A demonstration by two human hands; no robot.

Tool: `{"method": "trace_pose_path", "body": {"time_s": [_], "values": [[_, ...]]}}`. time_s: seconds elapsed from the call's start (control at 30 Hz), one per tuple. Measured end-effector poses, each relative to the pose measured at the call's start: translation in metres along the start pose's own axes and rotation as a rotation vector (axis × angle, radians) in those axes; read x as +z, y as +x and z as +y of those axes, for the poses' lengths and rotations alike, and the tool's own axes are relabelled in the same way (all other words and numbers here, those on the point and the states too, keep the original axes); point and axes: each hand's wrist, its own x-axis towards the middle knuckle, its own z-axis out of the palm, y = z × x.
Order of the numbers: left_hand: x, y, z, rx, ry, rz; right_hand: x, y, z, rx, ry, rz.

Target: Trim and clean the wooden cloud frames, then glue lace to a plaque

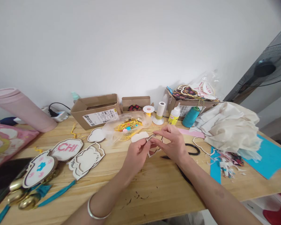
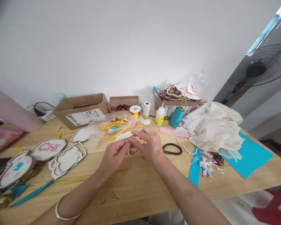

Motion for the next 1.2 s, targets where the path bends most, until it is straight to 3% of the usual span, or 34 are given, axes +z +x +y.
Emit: {"method": "trace_pose_path", "body": {"time_s": [0.2, 0.33, 0.97, 1.1, 1.2], "values": [[-0.001, -0.002, -0.001, 0.169, 0.263, 0.031, 0.003, 0.0, 0.0, 0.275, 0.382, -0.201], [-0.002, -0.002, -0.004, 0.194, 0.33, 0.009, 0.001, 0.002, 0.0, 0.384, 0.518, -0.218], [0.005, -0.004, -0.006, 0.171, 0.281, 0.049, 0.008, -0.002, -0.007, 0.38, 0.57, -0.207], [0.005, -0.002, -0.01, 0.099, 0.157, 0.015, 0.008, -0.001, -0.003, 0.381, 0.566, -0.175], [0.004, -0.001, -0.01, 0.031, 0.078, 0.01, 0.006, 0.0, 0.002, 0.363, 0.548, -0.228]]}}
